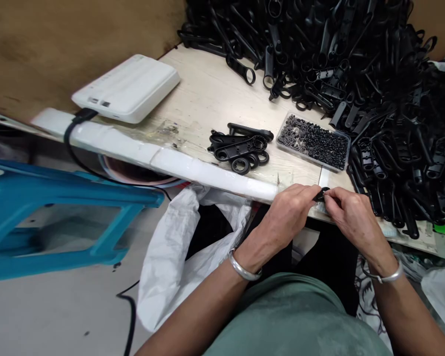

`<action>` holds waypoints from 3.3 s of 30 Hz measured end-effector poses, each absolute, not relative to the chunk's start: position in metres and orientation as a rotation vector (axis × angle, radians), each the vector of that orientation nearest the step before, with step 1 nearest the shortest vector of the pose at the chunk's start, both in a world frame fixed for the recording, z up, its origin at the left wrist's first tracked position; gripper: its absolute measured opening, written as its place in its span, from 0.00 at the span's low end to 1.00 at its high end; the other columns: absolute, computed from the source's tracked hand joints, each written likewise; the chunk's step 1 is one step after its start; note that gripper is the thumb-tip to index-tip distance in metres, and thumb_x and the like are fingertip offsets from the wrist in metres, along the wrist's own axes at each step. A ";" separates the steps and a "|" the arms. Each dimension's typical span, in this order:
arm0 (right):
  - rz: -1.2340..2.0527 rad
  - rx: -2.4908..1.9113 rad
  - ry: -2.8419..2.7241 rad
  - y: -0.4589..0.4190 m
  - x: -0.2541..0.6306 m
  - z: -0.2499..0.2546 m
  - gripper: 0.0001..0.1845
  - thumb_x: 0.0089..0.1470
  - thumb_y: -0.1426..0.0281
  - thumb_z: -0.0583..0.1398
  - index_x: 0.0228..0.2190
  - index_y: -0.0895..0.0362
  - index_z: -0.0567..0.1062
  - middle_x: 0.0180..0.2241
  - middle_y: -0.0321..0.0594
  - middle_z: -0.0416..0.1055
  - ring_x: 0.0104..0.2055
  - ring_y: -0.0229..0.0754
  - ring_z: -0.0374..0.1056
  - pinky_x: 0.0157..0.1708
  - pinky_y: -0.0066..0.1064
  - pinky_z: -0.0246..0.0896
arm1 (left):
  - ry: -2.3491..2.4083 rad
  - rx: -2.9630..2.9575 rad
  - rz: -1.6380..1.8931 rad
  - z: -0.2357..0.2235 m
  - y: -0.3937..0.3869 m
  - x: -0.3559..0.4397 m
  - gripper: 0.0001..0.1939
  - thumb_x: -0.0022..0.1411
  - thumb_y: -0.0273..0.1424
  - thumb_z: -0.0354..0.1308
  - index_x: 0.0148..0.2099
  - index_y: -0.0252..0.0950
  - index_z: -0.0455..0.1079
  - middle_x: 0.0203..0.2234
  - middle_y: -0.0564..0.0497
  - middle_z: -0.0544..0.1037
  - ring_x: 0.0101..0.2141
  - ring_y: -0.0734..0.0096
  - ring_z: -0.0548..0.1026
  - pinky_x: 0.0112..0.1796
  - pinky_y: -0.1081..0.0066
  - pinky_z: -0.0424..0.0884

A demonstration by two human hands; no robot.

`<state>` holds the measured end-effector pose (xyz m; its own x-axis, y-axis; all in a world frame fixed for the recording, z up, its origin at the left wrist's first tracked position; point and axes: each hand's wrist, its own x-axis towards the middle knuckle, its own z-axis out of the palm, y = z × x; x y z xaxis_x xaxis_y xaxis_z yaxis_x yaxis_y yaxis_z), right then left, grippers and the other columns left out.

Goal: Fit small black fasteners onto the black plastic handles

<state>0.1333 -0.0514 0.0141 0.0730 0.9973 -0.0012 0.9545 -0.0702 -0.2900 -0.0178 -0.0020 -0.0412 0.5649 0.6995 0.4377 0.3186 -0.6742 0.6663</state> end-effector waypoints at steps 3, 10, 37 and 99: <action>0.246 -2.154 -2.040 -0.049 0.132 0.016 0.13 0.58 0.72 0.53 0.26 0.57 0.74 0.21 0.38 0.72 0.23 0.39 0.66 0.28 0.30 0.53 | 0.789 2.269 0.979 -0.041 -0.002 -0.018 0.11 0.61 0.18 0.53 0.46 0.31 0.69 0.33 0.48 0.79 0.37 0.66 0.76 0.38 0.68 0.74; 0.174 -2.152 -2.236 -0.045 0.136 0.018 0.14 0.59 0.73 0.52 0.23 0.56 0.70 0.19 0.37 0.70 0.19 0.37 0.62 0.24 0.31 0.48 | 0.791 2.256 0.961 -0.041 -0.002 -0.018 0.11 0.62 0.19 0.51 0.45 0.32 0.69 0.32 0.49 0.78 0.35 0.67 0.76 0.37 0.68 0.74; 1.049 -1.574 -0.753 -0.070 0.130 0.000 0.33 0.42 0.62 0.68 0.49 0.55 0.67 0.32 0.35 0.76 0.31 0.40 0.75 0.32 0.34 0.75 | 0.928 1.989 1.306 -0.030 -0.025 -0.012 0.12 0.59 0.20 0.59 0.46 0.35 0.71 0.39 0.50 0.81 0.40 0.70 0.79 0.43 0.70 0.77; 1.060 -1.256 -0.384 -0.065 0.095 -0.009 0.27 0.42 0.64 0.70 0.46 0.58 0.75 0.31 0.35 0.78 0.30 0.34 0.72 0.33 0.27 0.71 | 1.055 1.877 1.380 -0.029 -0.038 -0.010 0.11 0.60 0.23 0.59 0.45 0.36 0.72 0.36 0.51 0.80 0.36 0.71 0.79 0.41 0.72 0.76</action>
<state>0.0954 -0.0648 -0.0091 0.5016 0.8130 -0.2957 -0.4345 -0.0588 -0.8988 -0.0102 -0.0383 -0.0289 0.1541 0.8528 0.4990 0.2575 -0.5222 0.8130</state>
